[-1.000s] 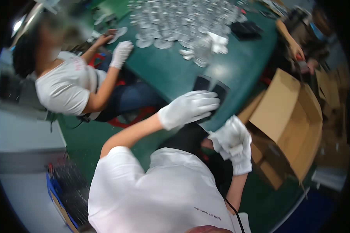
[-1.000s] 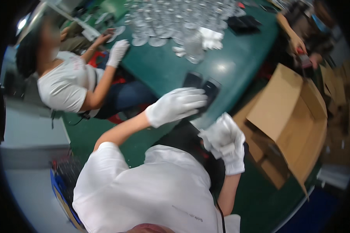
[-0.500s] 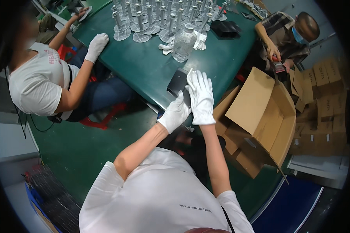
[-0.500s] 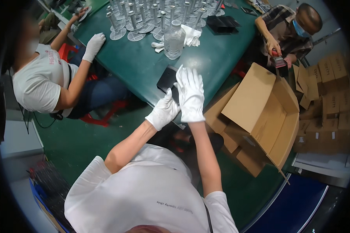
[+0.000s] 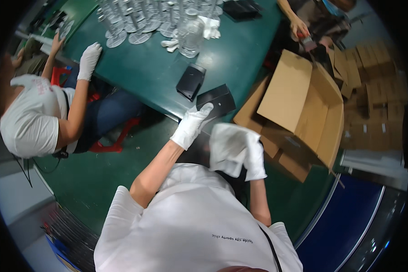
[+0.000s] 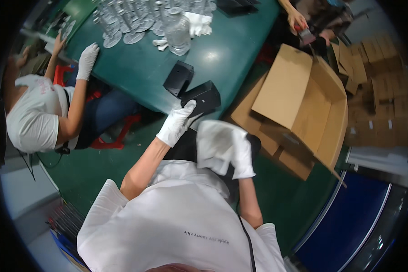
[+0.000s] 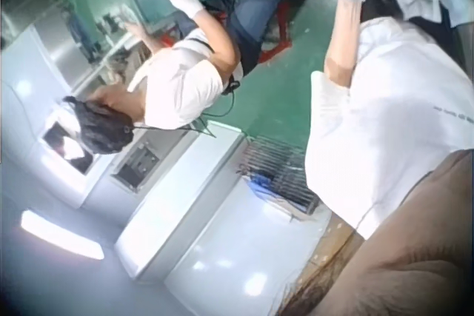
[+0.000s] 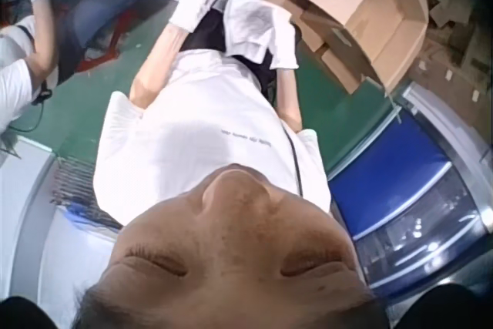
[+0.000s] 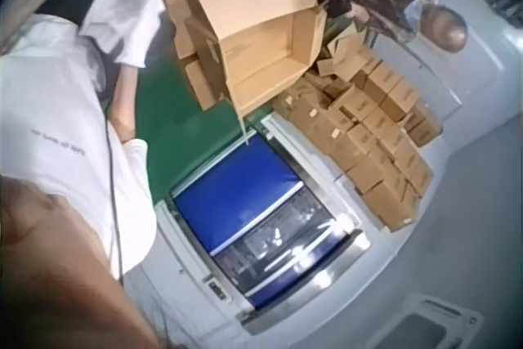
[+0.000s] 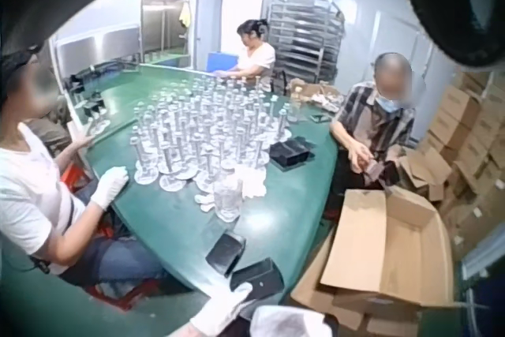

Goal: The person wipes the surfaces of small black rectangular electronic components using a white cloth. They handle the items one at a time, turning them over to clean multiple sides before placing them into a cardboard box. The task is performed at a green workbench in a factory setting.

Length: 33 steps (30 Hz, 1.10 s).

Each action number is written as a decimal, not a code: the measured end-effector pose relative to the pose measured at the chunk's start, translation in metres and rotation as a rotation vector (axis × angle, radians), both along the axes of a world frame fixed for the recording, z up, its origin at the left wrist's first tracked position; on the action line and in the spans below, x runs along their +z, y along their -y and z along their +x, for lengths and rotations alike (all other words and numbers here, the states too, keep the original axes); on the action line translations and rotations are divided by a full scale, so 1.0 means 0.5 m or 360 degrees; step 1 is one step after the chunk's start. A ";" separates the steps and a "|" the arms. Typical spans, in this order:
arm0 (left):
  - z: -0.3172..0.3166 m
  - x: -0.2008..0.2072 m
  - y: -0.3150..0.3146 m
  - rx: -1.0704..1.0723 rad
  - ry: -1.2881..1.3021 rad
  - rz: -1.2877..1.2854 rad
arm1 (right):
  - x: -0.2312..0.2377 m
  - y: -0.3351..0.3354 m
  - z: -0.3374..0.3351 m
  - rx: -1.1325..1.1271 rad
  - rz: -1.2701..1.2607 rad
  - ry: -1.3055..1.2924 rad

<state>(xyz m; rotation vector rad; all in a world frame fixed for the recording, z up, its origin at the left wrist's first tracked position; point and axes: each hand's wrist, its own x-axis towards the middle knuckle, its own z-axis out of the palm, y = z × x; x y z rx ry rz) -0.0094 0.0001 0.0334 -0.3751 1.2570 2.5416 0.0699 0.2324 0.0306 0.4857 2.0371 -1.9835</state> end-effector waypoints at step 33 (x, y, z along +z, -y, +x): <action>0.054 -0.027 0.017 -0.0984 -0.1296 -0.2124 | 0.094 0.238 0.021 0.0964 0.1037 -0.1135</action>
